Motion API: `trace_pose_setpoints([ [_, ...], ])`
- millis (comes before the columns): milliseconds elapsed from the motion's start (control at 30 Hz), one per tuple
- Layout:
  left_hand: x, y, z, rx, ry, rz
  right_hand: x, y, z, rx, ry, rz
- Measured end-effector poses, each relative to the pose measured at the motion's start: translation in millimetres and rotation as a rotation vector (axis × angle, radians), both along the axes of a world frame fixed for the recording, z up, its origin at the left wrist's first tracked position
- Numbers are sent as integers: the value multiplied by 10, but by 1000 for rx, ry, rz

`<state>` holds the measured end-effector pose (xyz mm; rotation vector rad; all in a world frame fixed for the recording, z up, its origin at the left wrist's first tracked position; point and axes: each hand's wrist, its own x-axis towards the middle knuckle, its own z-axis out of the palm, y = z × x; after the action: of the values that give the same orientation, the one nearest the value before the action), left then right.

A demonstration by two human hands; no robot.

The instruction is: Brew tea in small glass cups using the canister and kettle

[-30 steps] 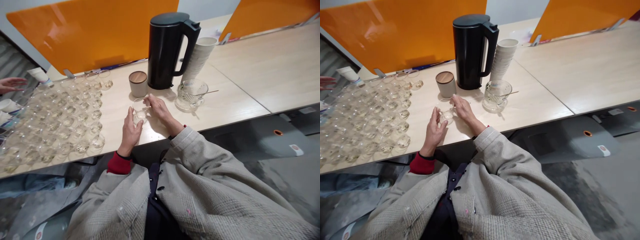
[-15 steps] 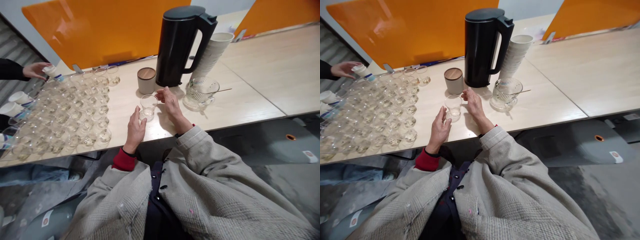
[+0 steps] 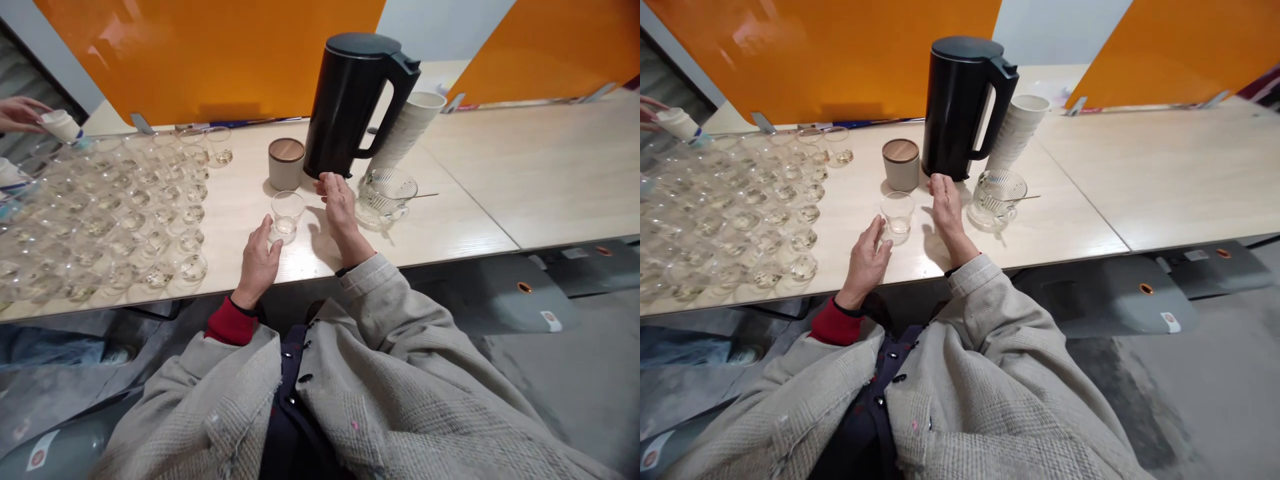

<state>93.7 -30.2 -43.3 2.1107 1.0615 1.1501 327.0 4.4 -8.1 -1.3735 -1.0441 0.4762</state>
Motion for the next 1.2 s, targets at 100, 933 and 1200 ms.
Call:
trace_pose_setpoints([
  [100,11,0,-5,16,23,7,114,108,123,-3,-96,9],
  [933,42,-33,20,64,91,24,-40,1122,432,-30,-516,43],
  [1200,34,-18,36,43,76,2,46,219,1180,99,-632,-89],
])
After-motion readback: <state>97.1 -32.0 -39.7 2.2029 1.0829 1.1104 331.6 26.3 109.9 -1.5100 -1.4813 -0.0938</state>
